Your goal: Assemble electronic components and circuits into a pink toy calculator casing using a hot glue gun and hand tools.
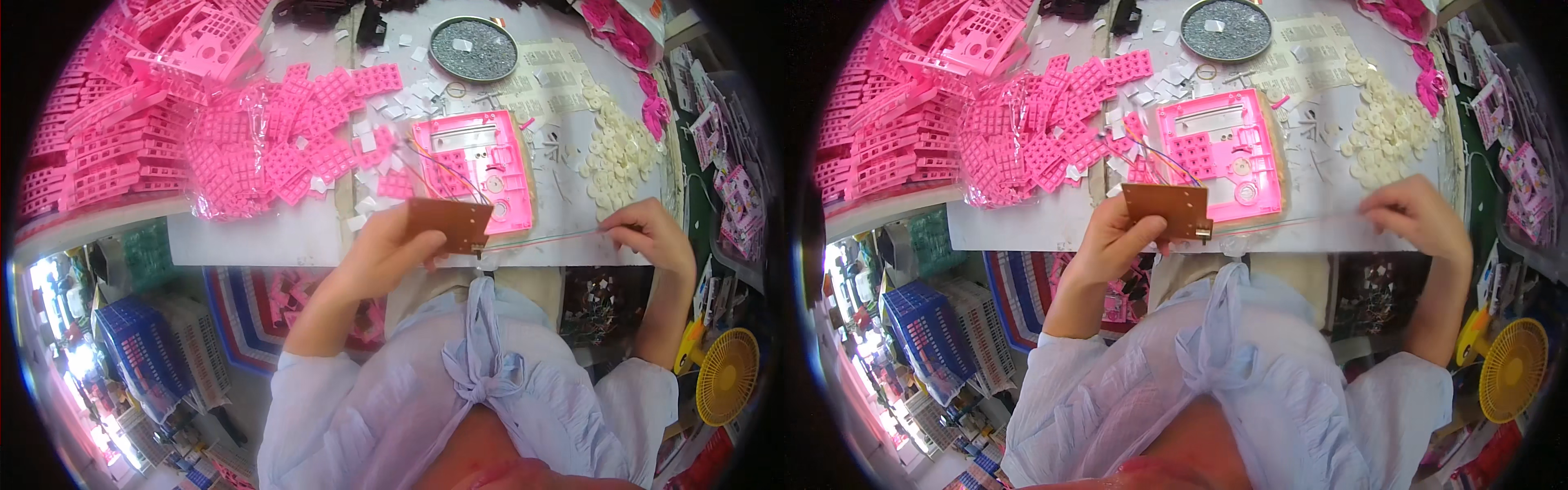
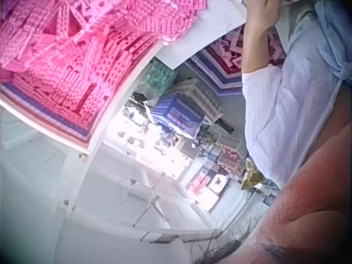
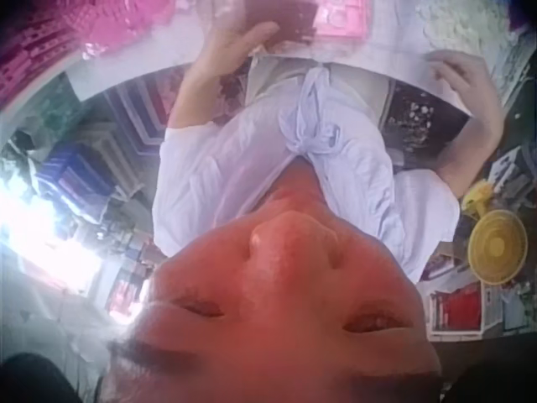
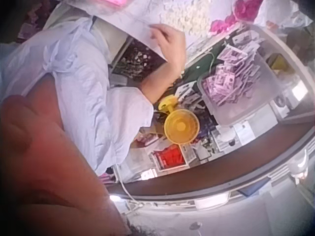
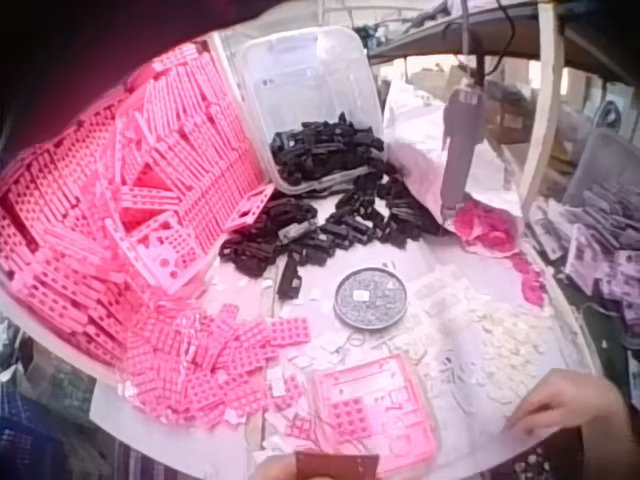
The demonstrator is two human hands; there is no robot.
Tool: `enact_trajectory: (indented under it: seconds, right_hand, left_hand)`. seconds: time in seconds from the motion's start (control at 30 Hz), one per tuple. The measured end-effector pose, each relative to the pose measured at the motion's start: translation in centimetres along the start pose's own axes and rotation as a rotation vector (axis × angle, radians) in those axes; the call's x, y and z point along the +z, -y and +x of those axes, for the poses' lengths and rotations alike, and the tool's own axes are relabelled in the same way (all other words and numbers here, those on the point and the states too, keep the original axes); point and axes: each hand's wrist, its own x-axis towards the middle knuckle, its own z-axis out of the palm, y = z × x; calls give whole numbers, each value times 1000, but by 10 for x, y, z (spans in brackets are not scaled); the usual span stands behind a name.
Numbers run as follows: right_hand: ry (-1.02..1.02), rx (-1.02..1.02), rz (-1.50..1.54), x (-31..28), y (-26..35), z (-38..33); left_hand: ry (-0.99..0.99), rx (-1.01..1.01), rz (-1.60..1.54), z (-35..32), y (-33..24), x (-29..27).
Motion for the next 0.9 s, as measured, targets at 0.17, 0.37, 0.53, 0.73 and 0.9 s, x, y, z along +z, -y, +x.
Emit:
enact_trajectory:
  seconds: [0.17,0.37,0.53,0.73,0.9]
  right_hand:
    - [-554,-427,-317,18,3,-6]
    - [-86,-918,36,90,75,63]
    - [85,-741,722,113,70,81]
    - [-101,-650,928,136,73,92]
    - [67,-483,763,114,89,91]
  left_hand:
    - [164,53,193,11,-2,15]
    - [278,113,378,17,0,29]
    - [90,131,411,3,19,30]
    - [-39,62,294,-1,25,31]
    - [-3,56,466,0,38,19]
